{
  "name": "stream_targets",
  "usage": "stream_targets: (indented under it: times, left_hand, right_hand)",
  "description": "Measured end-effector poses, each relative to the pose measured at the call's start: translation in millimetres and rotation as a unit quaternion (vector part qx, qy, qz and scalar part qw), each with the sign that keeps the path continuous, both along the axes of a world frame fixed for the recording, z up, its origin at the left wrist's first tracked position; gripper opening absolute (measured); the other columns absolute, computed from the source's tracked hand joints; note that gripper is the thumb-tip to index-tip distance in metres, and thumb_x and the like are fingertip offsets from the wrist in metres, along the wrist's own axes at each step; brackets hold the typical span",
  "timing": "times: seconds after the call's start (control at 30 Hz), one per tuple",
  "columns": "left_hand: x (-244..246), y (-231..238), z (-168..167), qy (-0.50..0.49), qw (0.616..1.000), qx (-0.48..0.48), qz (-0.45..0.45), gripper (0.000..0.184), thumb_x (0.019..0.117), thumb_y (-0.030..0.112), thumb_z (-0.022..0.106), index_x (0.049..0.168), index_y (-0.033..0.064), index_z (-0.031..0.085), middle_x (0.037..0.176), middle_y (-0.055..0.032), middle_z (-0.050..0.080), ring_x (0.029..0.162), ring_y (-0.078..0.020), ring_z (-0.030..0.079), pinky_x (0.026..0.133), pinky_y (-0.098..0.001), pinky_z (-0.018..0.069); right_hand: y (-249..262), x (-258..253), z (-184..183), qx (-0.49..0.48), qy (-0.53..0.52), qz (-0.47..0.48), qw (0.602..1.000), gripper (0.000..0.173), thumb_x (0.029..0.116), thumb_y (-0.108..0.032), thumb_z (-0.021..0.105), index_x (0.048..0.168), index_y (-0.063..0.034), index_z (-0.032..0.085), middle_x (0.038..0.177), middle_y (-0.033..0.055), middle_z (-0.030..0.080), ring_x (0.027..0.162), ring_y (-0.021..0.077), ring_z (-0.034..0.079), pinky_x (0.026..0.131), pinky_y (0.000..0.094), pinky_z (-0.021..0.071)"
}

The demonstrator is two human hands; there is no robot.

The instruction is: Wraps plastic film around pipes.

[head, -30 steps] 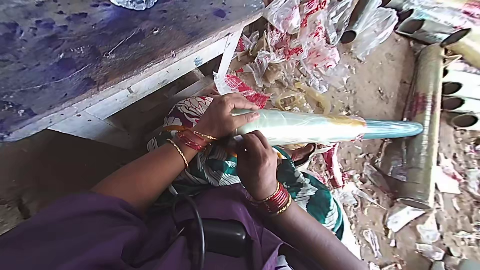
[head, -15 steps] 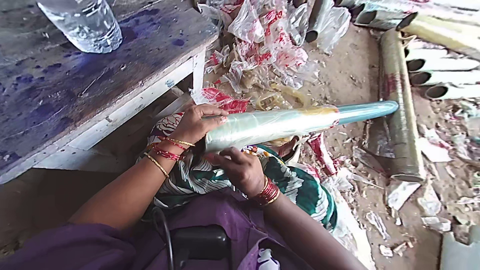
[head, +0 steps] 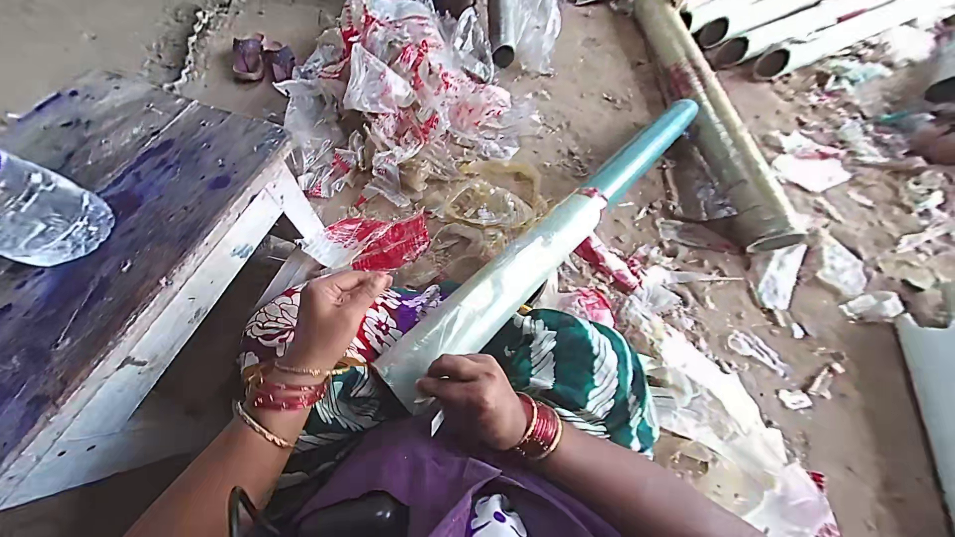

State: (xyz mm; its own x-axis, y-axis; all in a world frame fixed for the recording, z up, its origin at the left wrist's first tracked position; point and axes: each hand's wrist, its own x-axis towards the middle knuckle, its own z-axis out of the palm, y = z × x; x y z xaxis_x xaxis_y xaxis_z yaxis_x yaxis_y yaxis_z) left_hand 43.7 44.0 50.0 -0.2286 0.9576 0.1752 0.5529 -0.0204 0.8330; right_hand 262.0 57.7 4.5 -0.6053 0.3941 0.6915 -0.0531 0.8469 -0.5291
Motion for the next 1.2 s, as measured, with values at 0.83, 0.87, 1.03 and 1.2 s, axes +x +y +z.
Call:
stream_targets:
  times: [0.83, 0.87, 1.03, 1.2]
  left_hand:
    - [37.6, -40.0, -45.2, 0.129, 0.985, 0.012, -0.111, 0.047, 0.0914, 0.038, 0.067, 0.112, -0.0027, 0.077, 0.13, -0.0162, 0.07, 0.131, -0.0322, 0.062, 0.111, -0.0427, 0.0486]
    - [39.5, -38.5, -46.8, 0.153, 0.983, 0.031, -0.097, 0.037, 0.091, 0.029, 0.067, 0.106, -0.0024, 0.078, 0.125, -0.0159, 0.073, 0.125, -0.0296, 0.067, 0.107, -0.0393, 0.0519]
    - [35.4, -32.4, -33.7, 0.247, 0.96, 0.087, -0.099, 0.033, 0.0978, 0.025, 0.06, 0.098, -0.0023, 0.079, 0.114, -0.0158, 0.077, 0.109, -0.023, 0.075, 0.091, -0.033, 0.06]
    - [4.4, -18.8, 29.3, 0.283, 0.946, 0.109, -0.118, 0.037, 0.1018, 0.029, 0.061, 0.099, -0.0036, 0.078, 0.111, -0.0185, 0.077, 0.109, -0.0208, 0.074, 0.096, -0.0276, 0.0566]
  right_hand:
    - [182.1, 55.9, -9.4, -0.082, -0.187, -0.115, 0.972, 0.009, 0.0872, 0.003, 0.067, 0.085, 0.0034, 0.076, 0.085, 0.0192, 0.073, 0.079, 0.0348, 0.072, 0.073, 0.0542, 0.0561]
    - [177.8, 60.6, -9.1, -0.077, -0.165, -0.117, 0.976, 0.01, 0.0868, 0.004, 0.067, 0.085, 0.0028, 0.076, 0.085, 0.0185, 0.073, 0.078, 0.0332, 0.072, 0.072, 0.052, 0.0566]
    - [158.1, 71.1, -10.9, -0.054, -0.063, -0.185, 0.979, 0.016, 0.0809, 0.009, 0.062, 0.077, 0.0004, 0.076, 0.078, 0.0142, 0.072, 0.074, 0.0256, 0.071, 0.068, 0.0406, 0.0567]
    - [136.3, 59.3, 19.1, -0.043, 0.031, -0.253, 0.966, 0.014, 0.0812, 0.009, 0.067, 0.082, 0.001, 0.078, 0.084, 0.0142, 0.074, 0.077, 0.0207, 0.072, 0.072, 0.0324, 0.0583]
